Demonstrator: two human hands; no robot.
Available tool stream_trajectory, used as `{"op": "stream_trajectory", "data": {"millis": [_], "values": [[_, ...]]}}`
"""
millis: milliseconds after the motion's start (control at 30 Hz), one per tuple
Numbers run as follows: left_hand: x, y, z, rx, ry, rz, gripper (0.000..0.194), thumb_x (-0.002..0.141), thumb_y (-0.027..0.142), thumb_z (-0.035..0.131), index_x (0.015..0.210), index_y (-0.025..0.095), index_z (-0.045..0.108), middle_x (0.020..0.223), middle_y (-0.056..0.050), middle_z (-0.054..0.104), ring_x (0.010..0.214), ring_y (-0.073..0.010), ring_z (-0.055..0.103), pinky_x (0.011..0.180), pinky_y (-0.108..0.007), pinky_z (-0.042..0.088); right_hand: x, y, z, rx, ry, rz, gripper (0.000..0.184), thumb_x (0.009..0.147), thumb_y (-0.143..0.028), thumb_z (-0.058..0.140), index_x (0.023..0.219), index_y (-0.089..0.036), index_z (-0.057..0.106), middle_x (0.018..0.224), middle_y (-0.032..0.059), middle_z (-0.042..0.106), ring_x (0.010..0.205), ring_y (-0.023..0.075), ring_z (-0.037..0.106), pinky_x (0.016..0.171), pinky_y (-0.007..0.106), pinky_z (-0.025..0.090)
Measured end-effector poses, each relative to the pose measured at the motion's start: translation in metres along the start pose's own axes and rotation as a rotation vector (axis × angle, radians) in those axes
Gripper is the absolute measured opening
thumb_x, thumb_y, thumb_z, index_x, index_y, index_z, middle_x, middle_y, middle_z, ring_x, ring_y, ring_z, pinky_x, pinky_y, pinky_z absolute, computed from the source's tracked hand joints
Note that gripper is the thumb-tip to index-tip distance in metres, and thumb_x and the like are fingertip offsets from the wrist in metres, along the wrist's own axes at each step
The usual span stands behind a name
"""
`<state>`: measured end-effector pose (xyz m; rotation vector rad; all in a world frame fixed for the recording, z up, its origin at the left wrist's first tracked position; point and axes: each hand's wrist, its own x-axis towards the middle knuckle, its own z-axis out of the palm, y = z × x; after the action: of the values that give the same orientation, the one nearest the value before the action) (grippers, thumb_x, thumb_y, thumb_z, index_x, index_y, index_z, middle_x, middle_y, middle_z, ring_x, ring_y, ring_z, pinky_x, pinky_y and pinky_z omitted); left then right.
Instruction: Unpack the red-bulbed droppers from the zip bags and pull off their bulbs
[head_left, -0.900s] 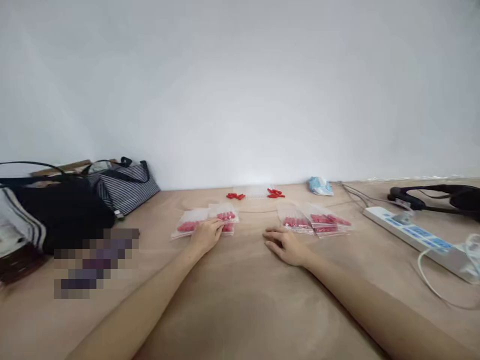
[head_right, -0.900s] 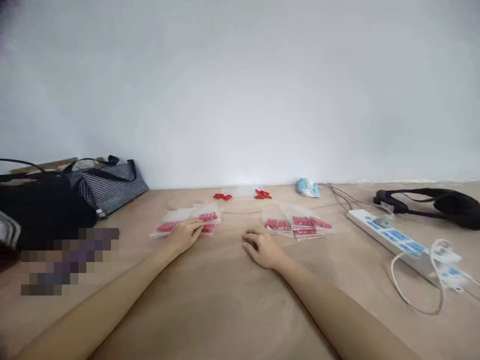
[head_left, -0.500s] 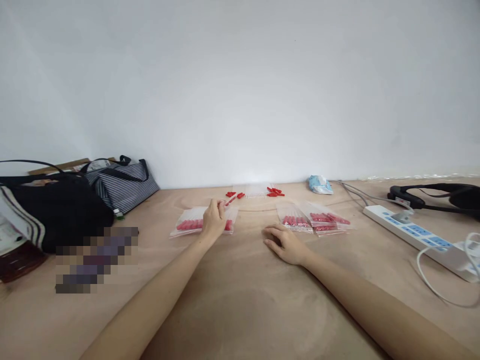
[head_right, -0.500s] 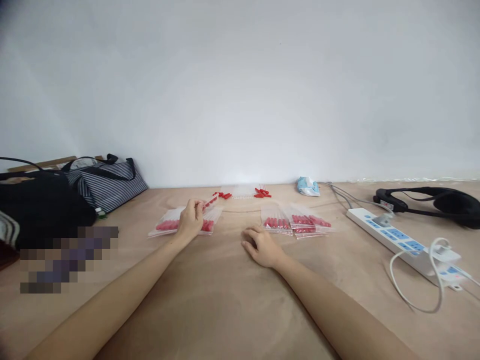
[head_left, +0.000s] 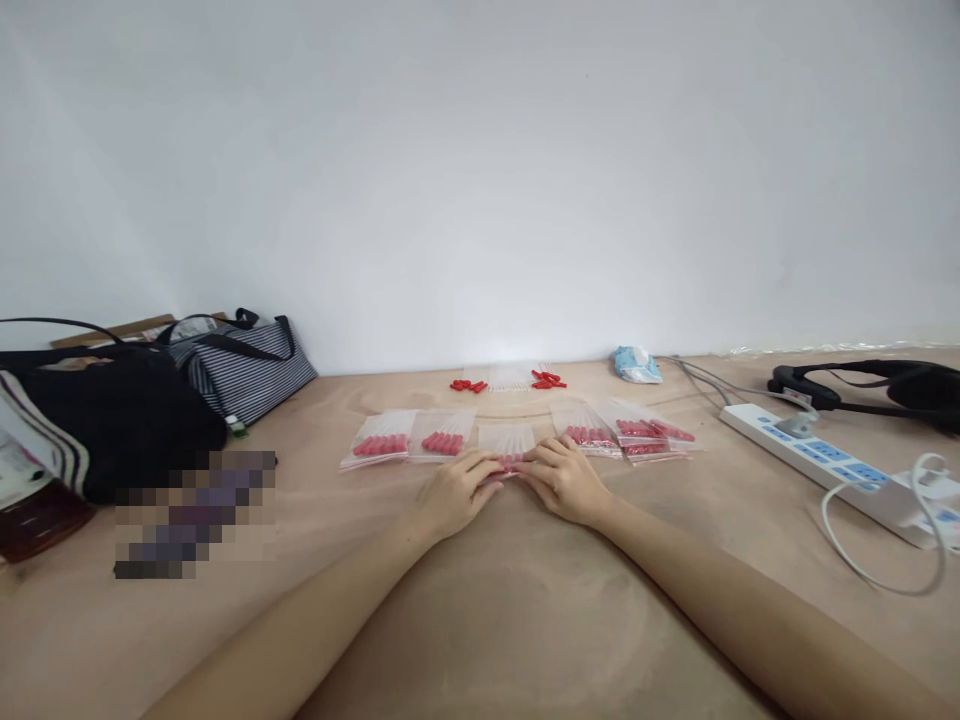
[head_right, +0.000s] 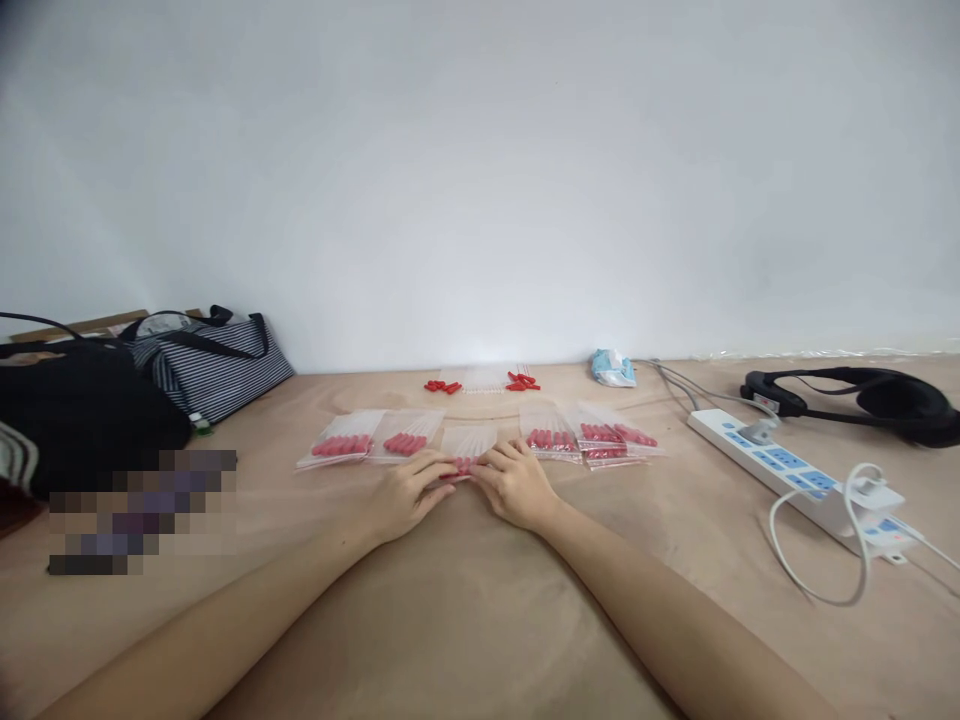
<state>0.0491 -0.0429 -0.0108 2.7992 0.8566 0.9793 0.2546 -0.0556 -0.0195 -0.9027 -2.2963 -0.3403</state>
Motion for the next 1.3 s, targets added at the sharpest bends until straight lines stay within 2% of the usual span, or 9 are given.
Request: {"op": "stream_trajectory", "data": {"millis": [133,267,500,600,700,800,933,1167,1300], "values": [[-0.004,-0.007,-0.002,0.041,0.037,-0.013,0.016,0.082,0.019,0.048,0.079,0.018,0.063,0.081,-0.003,0.066,0.079,-0.0155,0.058,0.075,-0.030,0.046,0.005,-0.004,0.000,0.051,-0.045,0.033,0.019,0.083,-0.027,0.048,0.088,-0.021,0.066,0.080,0.0045,0.063,0.077,0.0149,0.049,0.072,0.032,0.030],[-0.004,-0.008,0.000,-0.015,0.040,-0.086,0.012,0.078,0.016,0.054,0.072,0.018,0.065,0.075,-0.002,0.065,0.072,-0.0141,0.058,0.069,-0.028,0.047,0.010,-0.008,0.005,0.162,-0.061,0.151,0.020,0.081,-0.034,0.051,0.078,-0.022,0.067,0.073,0.0028,0.062,0.072,0.0139,0.051,0.070,0.031,0.031],[-0.002,-0.010,0.003,-0.032,0.049,-0.153,0.009,0.073,0.015,0.061,0.064,0.017,0.063,0.067,0.000,0.064,0.067,-0.0134,0.057,0.064,-0.026,0.046,0.013,-0.013,0.014,0.420,-0.125,0.337,0.012,0.075,-0.021,0.057,0.077,-0.022,0.069,0.069,0.0011,0.062,0.070,0.0125,0.054,0.066,0.025,0.037],[0.000,-0.010,0.002,-0.019,0.079,-0.037,0.010,0.077,0.018,0.057,0.069,0.017,0.063,0.070,-0.001,0.064,0.069,-0.0129,0.057,0.066,-0.026,0.048,0.015,-0.012,0.016,0.565,-0.115,0.481,0.007,0.069,-0.020,0.062,0.067,-0.021,0.068,0.065,0.0003,0.060,0.064,0.0113,0.054,0.061,0.023,0.039],[0.002,-0.009,-0.001,0.109,0.102,0.223,0.014,0.083,0.018,0.049,0.082,0.018,0.063,0.084,-0.003,0.065,0.083,-0.0146,0.057,0.074,-0.030,0.047,0.014,-0.009,0.019,0.751,-0.084,0.608,0.005,0.064,-0.022,0.065,0.061,-0.019,0.067,0.062,-0.0005,0.059,0.059,0.0103,0.052,0.058,0.023,0.040],[0.005,-0.009,-0.003,0.278,0.125,0.422,0.016,0.084,0.015,0.047,0.083,0.019,0.062,0.088,-0.003,0.065,0.086,-0.0160,0.056,0.072,-0.031,0.048,0.013,-0.007,0.022,0.922,-0.080,0.698,0.014,0.058,-0.030,0.069,0.057,-0.017,0.065,0.057,-0.0012,0.057,0.054,0.0093,0.048,0.053,0.022,0.039],[0.008,-0.011,-0.005,0.385,0.115,0.574,0.016,0.084,0.013,0.047,0.083,0.019,0.061,0.088,-0.002,0.066,0.084,-0.0161,0.058,0.069,-0.031,0.048,0.013,-0.007,0.024,1.005,-0.063,0.772,0.024,0.052,-0.036,0.072,0.054,-0.015,0.062,0.050,-0.0022,0.054,0.048,0.0077,0.043,0.046,0.021,0.034],[0.008,-0.012,-0.003,0.366,0.148,0.532,0.017,0.084,0.011,0.045,0.084,0.017,0.060,0.085,-0.003,0.066,0.085,-0.0168,0.058,0.067,-0.031,0.049,0.015,-0.010,0.022,0.895,-0.060,0.817,0.014,0.066,-0.027,0.060,0.062,-0.014,0.061,0.056,-0.0014,0.057,0.050,0.0082,0.046,0.050,0.021,0.036],[0.010,-0.013,-0.001,0.303,0.220,0.502,0.017,0.084,0.011,0.044,0.082,0.016,0.061,0.084,-0.004,0.066,0.085,-0.0154,0.056,0.069,-0.029,0.050,0.014,-0.013,0.020,0.637,-0.070,0.683,0.011,0.073,-0.022,0.054,0.068,-0.015,0.062,0.061,-0.0003,0.059,0.054,0.0093,0.048,0.053,0.022,0.036]]}}
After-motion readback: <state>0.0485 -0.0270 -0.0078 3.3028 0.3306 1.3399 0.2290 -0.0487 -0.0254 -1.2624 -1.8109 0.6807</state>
